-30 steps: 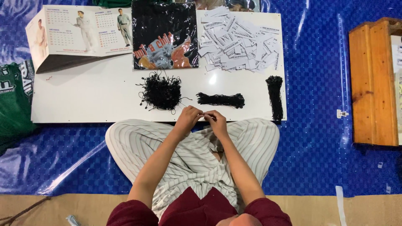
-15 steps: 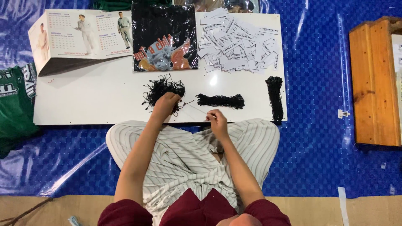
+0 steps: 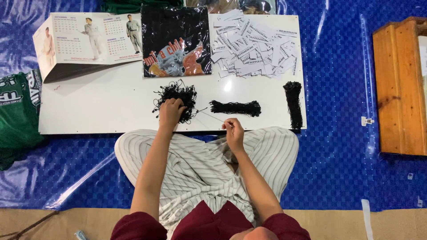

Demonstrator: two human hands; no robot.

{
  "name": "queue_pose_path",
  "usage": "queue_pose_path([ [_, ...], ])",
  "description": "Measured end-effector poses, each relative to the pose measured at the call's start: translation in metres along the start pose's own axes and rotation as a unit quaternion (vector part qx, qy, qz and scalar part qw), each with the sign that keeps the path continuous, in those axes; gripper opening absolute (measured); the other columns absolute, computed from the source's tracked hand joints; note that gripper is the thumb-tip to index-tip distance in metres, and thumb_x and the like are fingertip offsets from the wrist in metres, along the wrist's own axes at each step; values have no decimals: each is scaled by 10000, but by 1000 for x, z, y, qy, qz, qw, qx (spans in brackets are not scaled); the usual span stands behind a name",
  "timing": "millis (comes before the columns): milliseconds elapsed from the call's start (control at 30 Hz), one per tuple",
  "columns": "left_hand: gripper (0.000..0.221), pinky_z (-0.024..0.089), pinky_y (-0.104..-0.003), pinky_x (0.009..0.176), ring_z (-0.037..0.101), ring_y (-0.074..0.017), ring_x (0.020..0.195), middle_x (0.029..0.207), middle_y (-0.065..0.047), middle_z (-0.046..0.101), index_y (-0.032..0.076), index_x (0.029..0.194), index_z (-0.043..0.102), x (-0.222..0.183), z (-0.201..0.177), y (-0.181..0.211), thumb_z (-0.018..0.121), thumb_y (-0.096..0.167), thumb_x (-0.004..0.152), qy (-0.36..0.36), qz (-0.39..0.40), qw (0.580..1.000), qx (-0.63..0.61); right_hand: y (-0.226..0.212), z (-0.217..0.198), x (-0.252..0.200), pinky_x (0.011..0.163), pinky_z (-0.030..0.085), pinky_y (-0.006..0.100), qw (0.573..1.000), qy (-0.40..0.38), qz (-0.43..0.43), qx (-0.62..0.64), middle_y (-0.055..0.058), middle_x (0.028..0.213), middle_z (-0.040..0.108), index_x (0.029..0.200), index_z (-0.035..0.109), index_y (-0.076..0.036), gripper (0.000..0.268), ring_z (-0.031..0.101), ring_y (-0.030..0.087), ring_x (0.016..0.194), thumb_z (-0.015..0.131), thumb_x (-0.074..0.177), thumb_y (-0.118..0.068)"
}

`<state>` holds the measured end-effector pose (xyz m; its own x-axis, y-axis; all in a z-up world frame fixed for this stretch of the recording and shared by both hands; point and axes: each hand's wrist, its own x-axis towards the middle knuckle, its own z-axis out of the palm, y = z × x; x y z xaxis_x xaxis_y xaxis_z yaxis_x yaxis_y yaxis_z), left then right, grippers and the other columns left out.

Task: Sorting and untangling black elastic cords on a white board

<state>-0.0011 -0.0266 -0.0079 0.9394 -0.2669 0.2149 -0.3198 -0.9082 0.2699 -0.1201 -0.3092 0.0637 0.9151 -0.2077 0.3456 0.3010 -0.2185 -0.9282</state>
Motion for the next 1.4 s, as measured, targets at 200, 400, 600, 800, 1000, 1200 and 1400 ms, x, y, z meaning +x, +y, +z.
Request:
queue_pose_path([
  [200,110,560,-409,863,696,-262,962,934,-22,715,208,1009,676,4,-35,33,727,287,952,-68,-48,974,-212,12,5,-11,626,609,334,998,-50,42,-4,109,796,649,934,682,-1,131,727,227,688,613,1034,-49],
  [400,116,530,-524,884,657,-423,1008,1015,-163,686,98,1093,589,7,-57,17,645,113,993,34,-173,947,-268,5,2,0,667,602,346,997,2,76,3,118,775,644,928,640,4,129,710,206,703,578,1041,-7],
  [600,300,526,-513,883,610,-421,1011,1026,-159,549,114,1102,488,-1,-65,24,624,-26,875,65,-174,961,-206,14,-3,-5,701,612,328,995,7,99,11,114,784,662,949,632,-20,146,717,176,731,544,1065,-34],
  [800,385,468,-468,974,513,-330,1207,1265,-51,549,269,1213,639,-3,-29,28,771,283,852,-19,-41,999,-29,20,14,-21,705,620,353,994,-54,93,38,112,798,686,952,664,-21,130,736,192,749,578,1049,-25],
  [1000,260,533,-386,888,658,-239,1089,1075,-31,710,245,1215,642,-4,3,0,690,262,960,-93,-118,985,91,9,11,-18,706,596,351,992,4,113,55,121,781,645,934,626,-24,129,679,162,709,563,1047,-29],
  [1200,212,535,-469,880,655,-331,1023,1016,-111,683,144,1144,573,-3,-23,4,681,184,966,-54,-196,979,-27,23,-13,-3,727,585,308,992,36,111,48,72,788,653,963,610,-47,123,664,134,737,553,1071,-66],
  [1400,259,574,-432,848,685,-276,977,954,-45,713,199,1102,692,-6,15,-6,739,365,909,-101,-115,986,-70,-4,18,-26,711,593,329,986,-120,102,44,91,776,683,915,682,-45,138,704,178,707,621,1038,-61],
])
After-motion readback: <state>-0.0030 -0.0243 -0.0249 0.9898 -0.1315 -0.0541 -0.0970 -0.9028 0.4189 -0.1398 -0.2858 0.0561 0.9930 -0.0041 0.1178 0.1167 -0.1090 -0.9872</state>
